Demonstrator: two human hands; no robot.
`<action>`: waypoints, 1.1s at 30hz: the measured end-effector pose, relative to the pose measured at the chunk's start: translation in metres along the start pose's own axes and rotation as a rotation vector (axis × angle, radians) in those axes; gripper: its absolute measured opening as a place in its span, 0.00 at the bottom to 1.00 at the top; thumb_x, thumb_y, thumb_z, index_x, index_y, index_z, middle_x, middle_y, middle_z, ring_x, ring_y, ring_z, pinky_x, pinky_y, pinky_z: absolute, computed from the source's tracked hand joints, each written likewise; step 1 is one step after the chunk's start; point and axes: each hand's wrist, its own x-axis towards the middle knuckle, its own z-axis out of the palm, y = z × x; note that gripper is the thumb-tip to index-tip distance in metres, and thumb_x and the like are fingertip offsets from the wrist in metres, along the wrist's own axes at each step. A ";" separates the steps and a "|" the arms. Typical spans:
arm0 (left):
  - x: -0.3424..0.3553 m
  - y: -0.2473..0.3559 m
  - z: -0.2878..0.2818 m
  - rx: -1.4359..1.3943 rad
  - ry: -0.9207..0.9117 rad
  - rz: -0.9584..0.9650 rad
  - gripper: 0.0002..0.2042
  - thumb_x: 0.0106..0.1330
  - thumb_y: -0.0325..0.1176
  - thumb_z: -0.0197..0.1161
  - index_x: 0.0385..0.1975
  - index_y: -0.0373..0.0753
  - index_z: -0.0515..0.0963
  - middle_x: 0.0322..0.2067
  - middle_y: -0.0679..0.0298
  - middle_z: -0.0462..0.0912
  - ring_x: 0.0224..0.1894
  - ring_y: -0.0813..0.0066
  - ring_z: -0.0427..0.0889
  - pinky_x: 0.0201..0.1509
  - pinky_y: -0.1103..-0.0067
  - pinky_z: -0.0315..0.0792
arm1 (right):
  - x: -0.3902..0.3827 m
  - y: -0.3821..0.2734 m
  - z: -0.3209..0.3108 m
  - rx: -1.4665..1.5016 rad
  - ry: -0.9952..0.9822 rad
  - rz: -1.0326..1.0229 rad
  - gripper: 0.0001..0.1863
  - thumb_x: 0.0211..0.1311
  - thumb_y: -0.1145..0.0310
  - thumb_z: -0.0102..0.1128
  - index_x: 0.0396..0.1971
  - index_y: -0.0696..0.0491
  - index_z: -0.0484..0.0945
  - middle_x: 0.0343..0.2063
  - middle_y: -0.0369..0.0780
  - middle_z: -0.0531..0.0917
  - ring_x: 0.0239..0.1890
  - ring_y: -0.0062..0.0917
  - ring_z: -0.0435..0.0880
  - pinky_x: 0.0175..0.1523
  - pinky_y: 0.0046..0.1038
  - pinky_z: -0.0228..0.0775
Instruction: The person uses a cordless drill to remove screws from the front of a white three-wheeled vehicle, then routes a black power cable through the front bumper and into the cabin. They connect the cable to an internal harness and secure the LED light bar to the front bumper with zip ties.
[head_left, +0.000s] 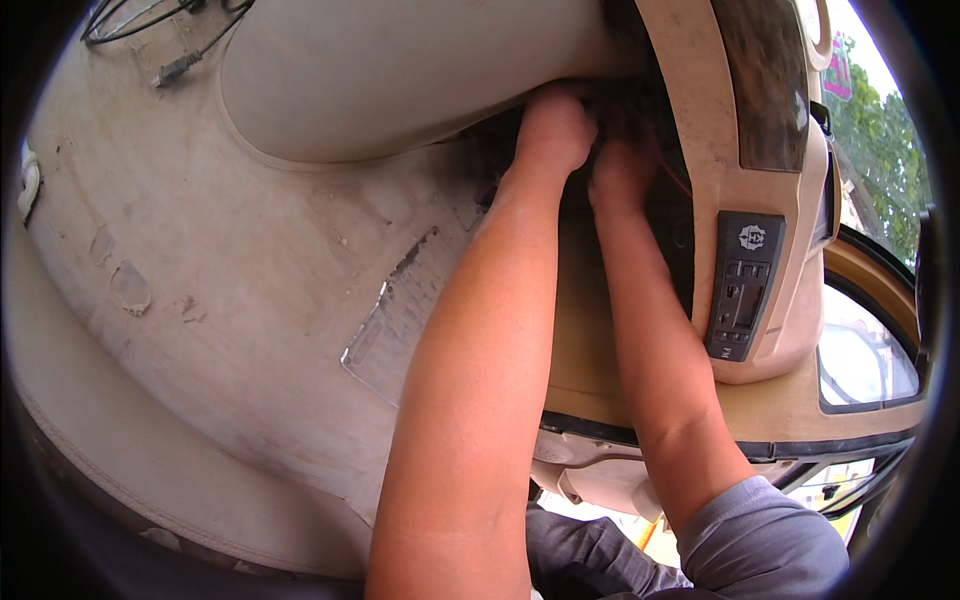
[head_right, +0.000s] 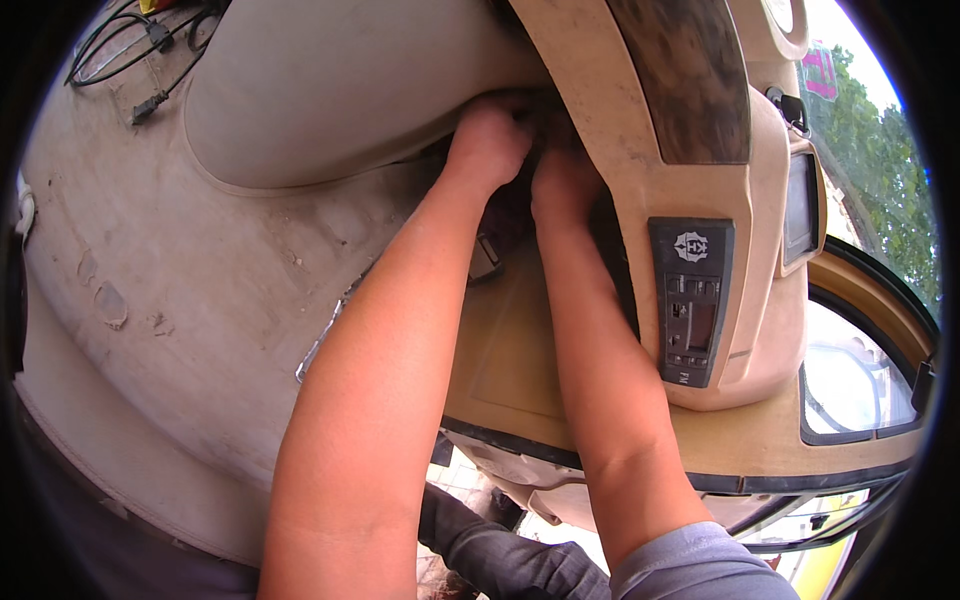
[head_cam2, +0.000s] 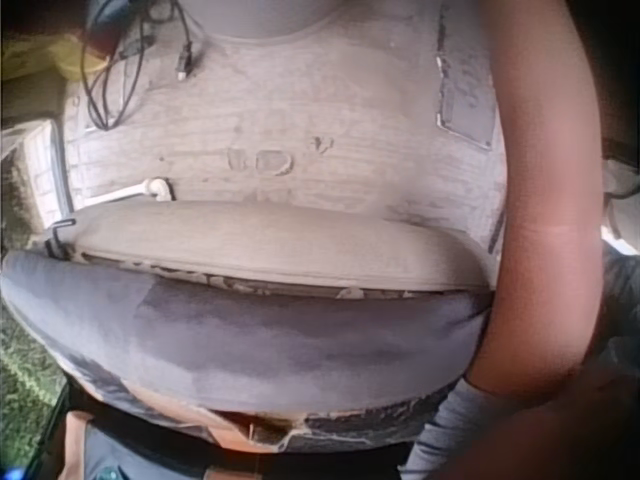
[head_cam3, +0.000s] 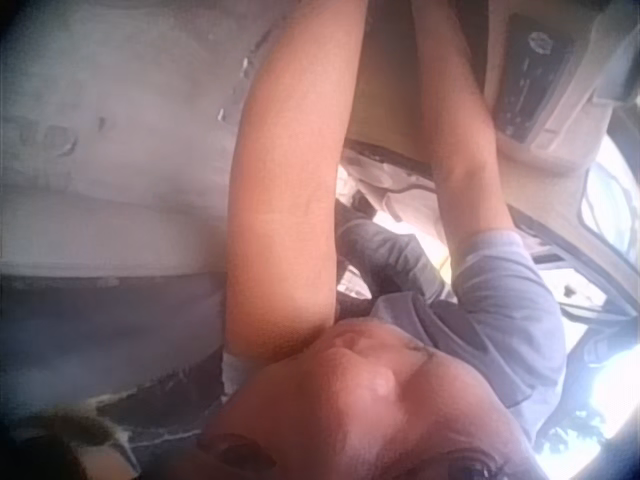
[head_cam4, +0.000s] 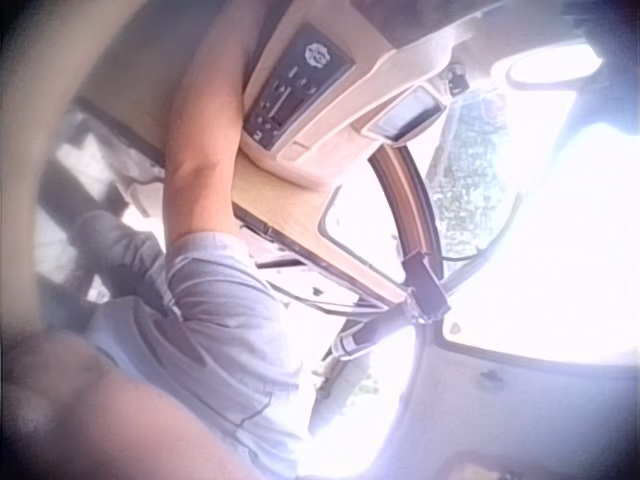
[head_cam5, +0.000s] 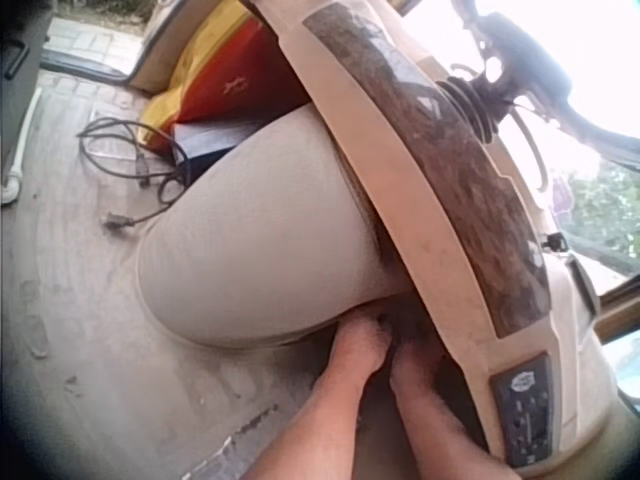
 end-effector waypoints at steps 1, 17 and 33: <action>0.000 0.000 0.000 0.006 0.014 0.017 0.13 0.60 0.30 0.59 0.45 0.36 0.81 0.41 0.48 0.83 0.44 0.50 0.82 0.49 0.67 0.75 | -0.001 -0.001 -0.001 -0.042 -0.011 -0.027 0.10 0.65 0.70 0.56 0.42 0.59 0.77 0.37 0.37 0.80 0.36 0.19 0.75 0.41 0.23 0.69; 0.002 -0.001 0.002 0.063 -0.057 0.059 0.15 0.61 0.28 0.56 0.48 0.34 0.79 0.45 0.47 0.82 0.47 0.51 0.80 0.51 0.67 0.74 | 0.000 -0.002 0.001 0.128 0.044 0.173 0.06 0.67 0.76 0.49 0.38 0.57 0.76 0.33 0.38 0.79 0.36 0.22 0.76 0.41 0.26 0.69; 0.007 -0.007 -0.003 0.125 -0.114 0.026 0.16 0.62 0.29 0.55 0.49 0.34 0.78 0.45 0.47 0.81 0.46 0.50 0.80 0.51 0.66 0.74 | -0.003 -0.017 0.001 0.491 -0.129 0.416 0.10 0.71 0.70 0.49 0.49 0.49 0.71 0.38 0.35 0.78 0.34 0.21 0.77 0.37 0.28 0.73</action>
